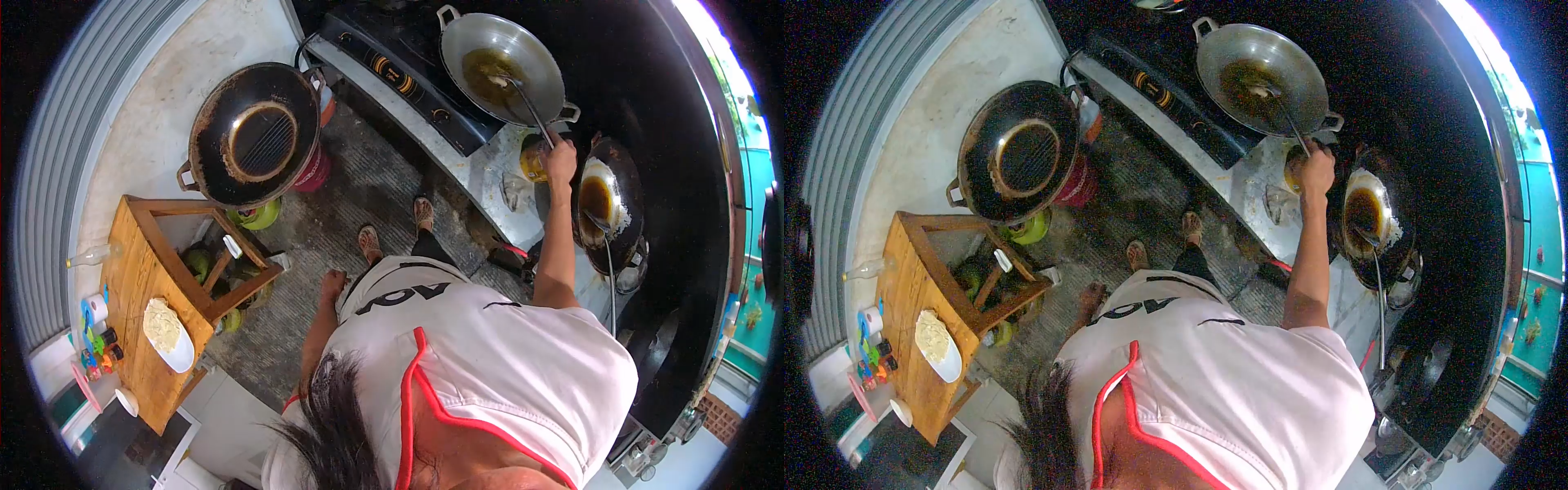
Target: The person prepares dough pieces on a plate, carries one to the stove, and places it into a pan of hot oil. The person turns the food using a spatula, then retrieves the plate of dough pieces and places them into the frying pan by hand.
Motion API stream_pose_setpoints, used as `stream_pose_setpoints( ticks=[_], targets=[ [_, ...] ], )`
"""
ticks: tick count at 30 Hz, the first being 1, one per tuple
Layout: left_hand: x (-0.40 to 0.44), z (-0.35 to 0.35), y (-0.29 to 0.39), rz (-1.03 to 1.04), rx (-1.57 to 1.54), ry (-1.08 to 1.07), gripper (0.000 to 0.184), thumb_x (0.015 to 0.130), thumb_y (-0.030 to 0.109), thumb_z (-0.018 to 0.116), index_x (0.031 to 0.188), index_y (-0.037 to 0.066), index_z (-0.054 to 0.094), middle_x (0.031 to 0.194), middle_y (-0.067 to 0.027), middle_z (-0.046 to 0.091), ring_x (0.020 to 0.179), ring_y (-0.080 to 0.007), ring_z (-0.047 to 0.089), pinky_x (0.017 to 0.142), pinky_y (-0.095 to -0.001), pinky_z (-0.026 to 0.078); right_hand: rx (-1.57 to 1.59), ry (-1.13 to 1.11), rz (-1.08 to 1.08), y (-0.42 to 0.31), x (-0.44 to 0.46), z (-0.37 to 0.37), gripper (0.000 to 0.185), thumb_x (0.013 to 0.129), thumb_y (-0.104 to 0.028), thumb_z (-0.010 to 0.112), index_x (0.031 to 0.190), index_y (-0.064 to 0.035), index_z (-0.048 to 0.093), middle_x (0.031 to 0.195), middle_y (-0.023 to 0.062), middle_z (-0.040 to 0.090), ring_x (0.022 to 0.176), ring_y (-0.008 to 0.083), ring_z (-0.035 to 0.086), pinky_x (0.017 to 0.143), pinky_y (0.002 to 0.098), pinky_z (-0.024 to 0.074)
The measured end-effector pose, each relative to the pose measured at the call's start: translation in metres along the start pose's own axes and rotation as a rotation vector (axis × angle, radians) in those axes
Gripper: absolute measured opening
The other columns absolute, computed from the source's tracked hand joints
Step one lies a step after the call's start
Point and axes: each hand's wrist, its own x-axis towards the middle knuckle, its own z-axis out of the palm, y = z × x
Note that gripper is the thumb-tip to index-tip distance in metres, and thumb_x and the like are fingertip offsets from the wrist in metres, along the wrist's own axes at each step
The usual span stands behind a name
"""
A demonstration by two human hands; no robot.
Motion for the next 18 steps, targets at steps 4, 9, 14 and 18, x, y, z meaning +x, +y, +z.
stream_pose_setpoints(
  ticks=[4, 9, 14, 18],
  targets=[
    [0.055, 0.027, -0.069, 0.017, -0.184, -0.047, 0.031, 0.074, 0.03, 0.053, 0.069, 0.001, 0.061, 0.062, -0.0091, 0.062, 0.058, -0.0186, 0.059, 0.057, -0.0319, 0.046, -0.044, -0.034, 0.032, 0.006, -0.024, -0.026, 0.042, 0.072, -0.008, 0.06, 0.111, -0.023, 0.06, 0.092, 0.0185, 0.058, 0.085, 0.0359, 0.057, 0.075, 0.0417, 0.0475],
    [0.08, 0.024, -0.089, 0.031, -0.199, -0.145, 0.033, 0.078, 0.031, 0.051, 0.072, -0.001, 0.058, 0.066, -0.0107, 0.064, 0.056, -0.017, 0.058, 0.055, -0.0308, 0.046, 0.004, -0.117, 0.08, -0.005, -0.047, -0.077, 0.041, 0.073, -0.008, 0.06, 0.112, -0.0213, 0.06, 0.089, 0.0199, 0.057, 0.084, 0.0363, 0.057, 0.074, 0.0422, 0.046],
    [0.074, 0.012, -0.065, -0.082, -0.39, -0.284, 0.03, 0.083, 0.025, 0.041, 0.087, -0.003, 0.052, 0.072, -0.0159, 0.065, 0.055, -0.0191, 0.059, 0.048, -0.0304, 0.046, -0.027, -0.085, 0.007, 0.008, -0.056, -0.071, 0.042, 0.072, -0.006, 0.059, 0.111, -0.0207, 0.06, 0.087, 0.0198, 0.057, 0.082, 0.036, 0.058, 0.075, 0.0421, 0.0464],
    [0.079, 0.009, -0.057, -0.16, -0.492, -0.333, 0.026, 0.085, 0.021, 0.038, 0.089, -0.004, 0.047, 0.075, -0.0193, 0.065, 0.055, -0.0209, 0.059, 0.046, -0.0304, 0.046, -0.063, -0.034, -0.064, 0.011, -0.051, -0.043, 0.042, 0.071, -0.006, 0.057, 0.11, -0.021, 0.061, 0.086, 0.0194, 0.057, 0.082, 0.0356, 0.058, 0.074, 0.0426, 0.0472]
  ],
)
